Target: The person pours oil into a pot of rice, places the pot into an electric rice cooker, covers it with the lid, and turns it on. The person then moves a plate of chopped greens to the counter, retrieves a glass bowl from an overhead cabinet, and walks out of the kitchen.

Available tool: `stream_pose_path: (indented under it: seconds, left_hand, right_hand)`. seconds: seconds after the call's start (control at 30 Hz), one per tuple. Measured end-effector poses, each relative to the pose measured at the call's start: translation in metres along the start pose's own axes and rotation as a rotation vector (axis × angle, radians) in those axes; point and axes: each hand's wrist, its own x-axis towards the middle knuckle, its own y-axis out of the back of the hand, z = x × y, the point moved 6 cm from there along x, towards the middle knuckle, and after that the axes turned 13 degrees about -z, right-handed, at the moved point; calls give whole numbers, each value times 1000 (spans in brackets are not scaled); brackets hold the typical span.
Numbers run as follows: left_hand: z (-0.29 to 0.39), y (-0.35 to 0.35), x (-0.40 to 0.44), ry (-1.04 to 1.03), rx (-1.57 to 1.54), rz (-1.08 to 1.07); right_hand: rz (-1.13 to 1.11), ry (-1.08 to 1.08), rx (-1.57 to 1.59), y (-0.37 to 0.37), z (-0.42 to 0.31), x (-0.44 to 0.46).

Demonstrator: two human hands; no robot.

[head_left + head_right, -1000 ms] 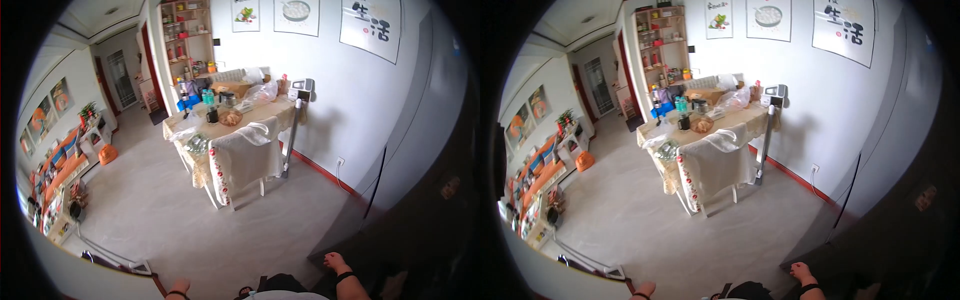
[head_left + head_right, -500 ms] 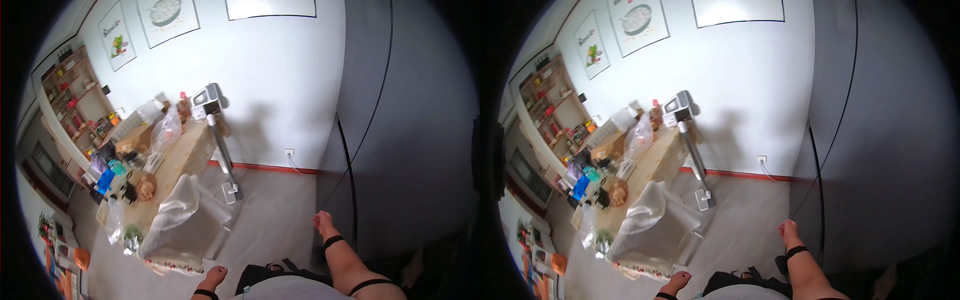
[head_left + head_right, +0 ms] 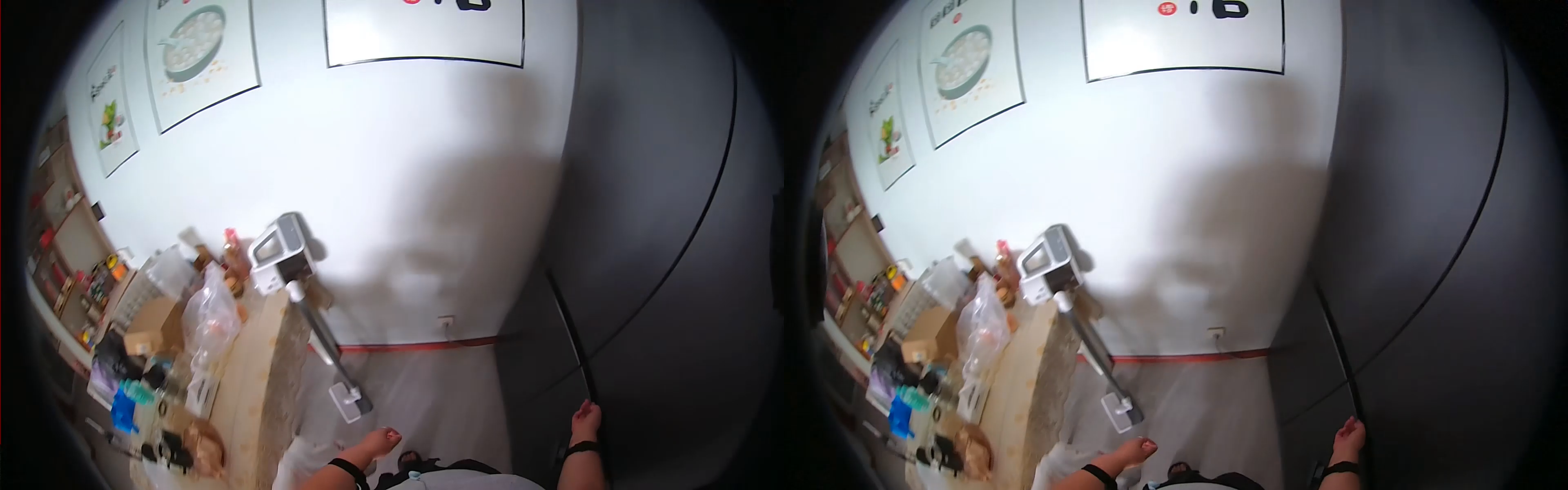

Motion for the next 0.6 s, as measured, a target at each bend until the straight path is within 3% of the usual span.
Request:
stream_pose_path:
  seconds: [0.07,0.13,0.27,0.37,0.47,0.6]
  left_hand:
    - [21,34,26,-45,88,-14]
    - [44,56,50,-67,335,-178]
    - [70,84,100,-247,382,-218]
    - [76,94,136,-97,423,-341]
    - [75,101,168,-148,456,-278]
    - [126,126,198,-209,635,-480]
  right_hand:
    - [46,67,54,3,-4,0]
    - [97,120,107,3,-6,-3]
    - [89,224,134,6,-8,7]
    - [78,280,139,5,-13,24]
    - [104,289,258,-20,4,12]
    - [1,349,408,-18,10,21]
